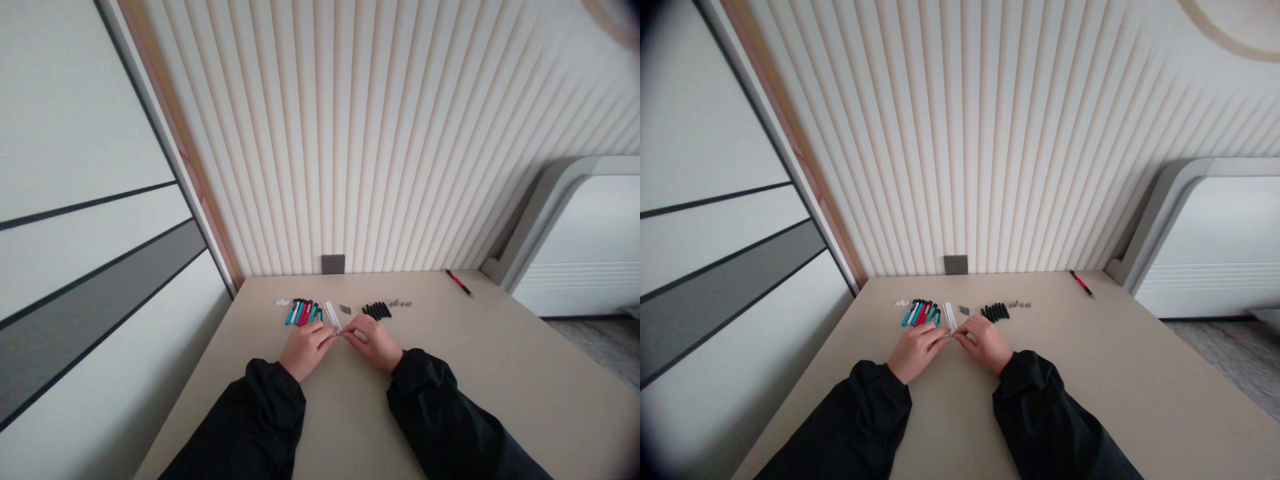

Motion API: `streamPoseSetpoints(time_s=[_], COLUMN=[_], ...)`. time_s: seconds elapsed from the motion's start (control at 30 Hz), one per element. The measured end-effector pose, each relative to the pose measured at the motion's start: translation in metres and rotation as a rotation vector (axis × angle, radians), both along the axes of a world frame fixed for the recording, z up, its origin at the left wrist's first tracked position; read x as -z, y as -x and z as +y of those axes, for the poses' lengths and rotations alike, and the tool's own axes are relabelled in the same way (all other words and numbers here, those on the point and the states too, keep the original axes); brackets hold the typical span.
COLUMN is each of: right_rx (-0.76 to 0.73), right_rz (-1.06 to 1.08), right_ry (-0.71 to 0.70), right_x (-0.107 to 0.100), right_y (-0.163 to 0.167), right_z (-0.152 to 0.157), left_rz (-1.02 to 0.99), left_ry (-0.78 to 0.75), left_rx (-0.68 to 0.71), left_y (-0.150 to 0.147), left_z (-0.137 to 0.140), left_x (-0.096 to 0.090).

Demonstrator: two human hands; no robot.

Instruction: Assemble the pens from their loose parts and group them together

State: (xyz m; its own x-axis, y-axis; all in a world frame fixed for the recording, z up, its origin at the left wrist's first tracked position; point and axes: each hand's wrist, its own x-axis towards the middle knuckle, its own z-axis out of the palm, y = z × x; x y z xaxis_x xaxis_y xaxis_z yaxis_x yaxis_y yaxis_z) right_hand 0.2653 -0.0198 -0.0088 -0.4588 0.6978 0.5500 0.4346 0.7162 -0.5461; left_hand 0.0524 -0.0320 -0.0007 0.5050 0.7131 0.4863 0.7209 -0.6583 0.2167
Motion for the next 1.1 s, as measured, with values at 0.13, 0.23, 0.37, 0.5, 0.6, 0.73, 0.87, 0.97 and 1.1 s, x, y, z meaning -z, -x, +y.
streamPoseSetpoints(time_s=[0.13, 0.23, 0.37, 0.5, 0.6, 0.73, 0.87, 0.97, 1.1], right_rx=[-0.04, -0.04, 0.042, 0.367, 0.53, 0.615, 0.635, 0.63, 0.644], right_rz=[-0.002, 0.008, 0.005, -0.058, -0.185, -0.303, -0.339, -0.319, -0.285], right_ry=[0.025, 0.034, 0.0, -0.062, -0.081, -0.089, -0.1, -0.099, -0.116], right_x=[-0.001, -0.002, -0.002, 0.005, 0.016, 0.024, 0.022, 0.021, 0.022], right_y=[0.001, 0.001, -0.003, -0.017, -0.028, -0.033, -0.03, -0.028, -0.027], right_z=[-0.005, -0.007, -0.003, 0.009, 0.016, 0.019, 0.018, 0.017, 0.018], left_rz=[0.009, 0.004, -0.042, -0.087, -0.123, -0.133, -0.119, -0.143, -0.147], left_ry=[-0.021, -0.015, -0.001, 0.009, 0.012, 0.017, 0.025, 0.042, 0.054], left_rx=[0.036, 0.072, 0.047, -0.012, -0.019, -0.017, -0.037, -0.043, -0.044], left_y=[0.0, -0.001, -0.002, 0.0, 0.001, 0.001, 0.002, 0.004, 0.005], left_z=[0.0, -0.001, -0.001, 0.001, 0.002, 0.003, 0.004, 0.006, 0.008], left_x=[0.0, -0.001, -0.003, -0.003, -0.002, -0.001, 0.0, 0.003, 0.006])
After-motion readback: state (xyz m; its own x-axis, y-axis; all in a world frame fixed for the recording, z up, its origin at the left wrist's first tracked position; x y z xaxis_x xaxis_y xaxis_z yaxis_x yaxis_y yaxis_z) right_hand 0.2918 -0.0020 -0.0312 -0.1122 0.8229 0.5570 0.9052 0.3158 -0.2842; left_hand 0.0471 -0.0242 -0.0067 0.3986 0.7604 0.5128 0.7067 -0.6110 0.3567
